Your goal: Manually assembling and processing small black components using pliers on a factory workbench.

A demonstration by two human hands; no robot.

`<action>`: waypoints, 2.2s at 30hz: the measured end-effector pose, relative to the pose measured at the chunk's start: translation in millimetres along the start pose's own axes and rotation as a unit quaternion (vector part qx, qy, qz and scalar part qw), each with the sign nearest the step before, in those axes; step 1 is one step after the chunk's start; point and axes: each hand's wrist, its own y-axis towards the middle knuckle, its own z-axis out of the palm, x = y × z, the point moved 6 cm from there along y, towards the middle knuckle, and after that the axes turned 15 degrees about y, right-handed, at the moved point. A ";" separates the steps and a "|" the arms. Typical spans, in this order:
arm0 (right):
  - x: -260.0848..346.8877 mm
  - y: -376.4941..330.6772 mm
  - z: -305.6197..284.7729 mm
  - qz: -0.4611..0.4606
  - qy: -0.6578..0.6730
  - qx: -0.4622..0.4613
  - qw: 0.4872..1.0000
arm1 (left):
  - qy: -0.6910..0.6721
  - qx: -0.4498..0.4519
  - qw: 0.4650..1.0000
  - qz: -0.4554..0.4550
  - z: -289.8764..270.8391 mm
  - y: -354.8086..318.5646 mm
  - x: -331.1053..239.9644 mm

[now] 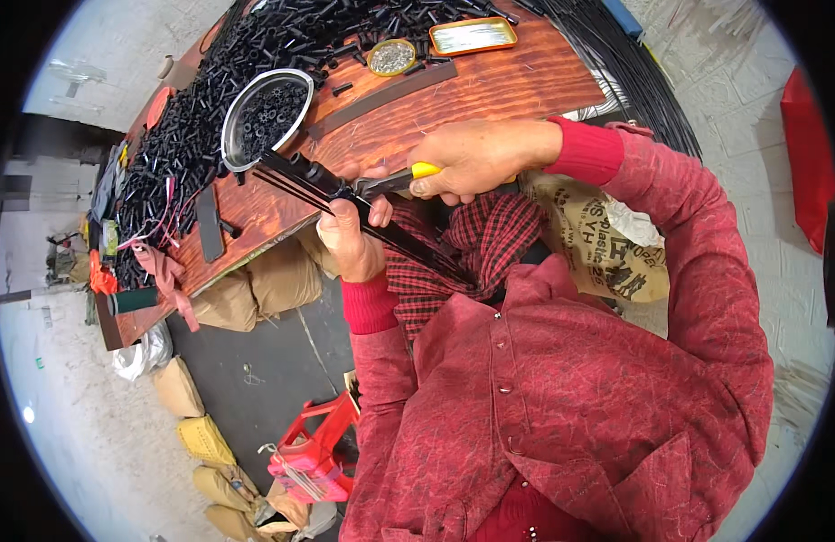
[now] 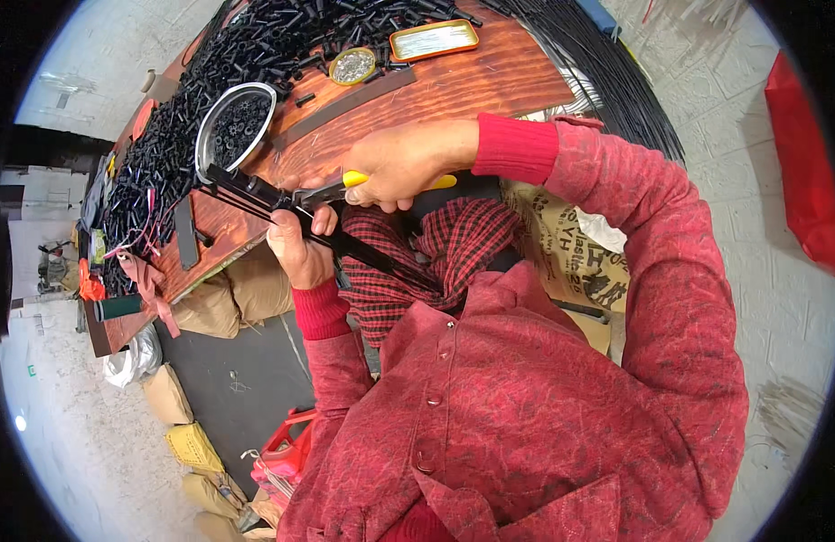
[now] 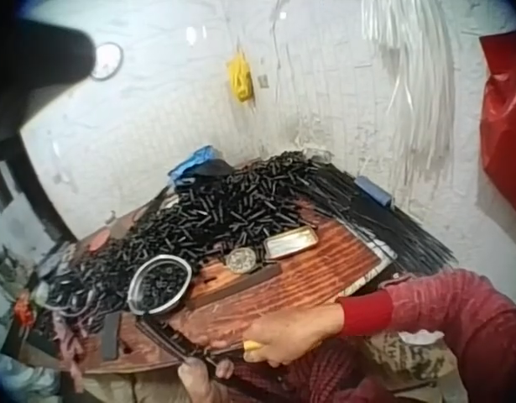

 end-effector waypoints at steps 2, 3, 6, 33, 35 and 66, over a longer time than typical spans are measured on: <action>-0.3 -0.9 0.2 -0.032 -0.018 -0.014 0.999 | -0.007 -0.006 1.000 0.003 1.8 1.3 0.4; -0.2 -1.6 1.2 -0.033 -0.018 -0.013 0.999 | -0.006 -0.007 1.000 0.003 0.8 0.8 1.1; -6.8 -2.8 7.4 0.012 0.111 0.025 0.993 | -0.014 -0.010 1.000 0.013 -3.2 -1.5 3.6; 15.1 -42.6 6.9 -0.181 -0.227 -0.193 0.937 | -0.062 0.054 0.997 -0.011 11.1 -2.8 1.2; 18.0 -43.0 10.3 -0.216 -0.247 -0.212 0.920 | -0.063 0.059 0.996 -0.007 11.8 -2.3 0.9; -12.5 -55.7 6.1 -0.112 -0.021 -0.173 0.978 | -0.030 -0.012 0.999 -0.016 14.1 -4.3 -6.2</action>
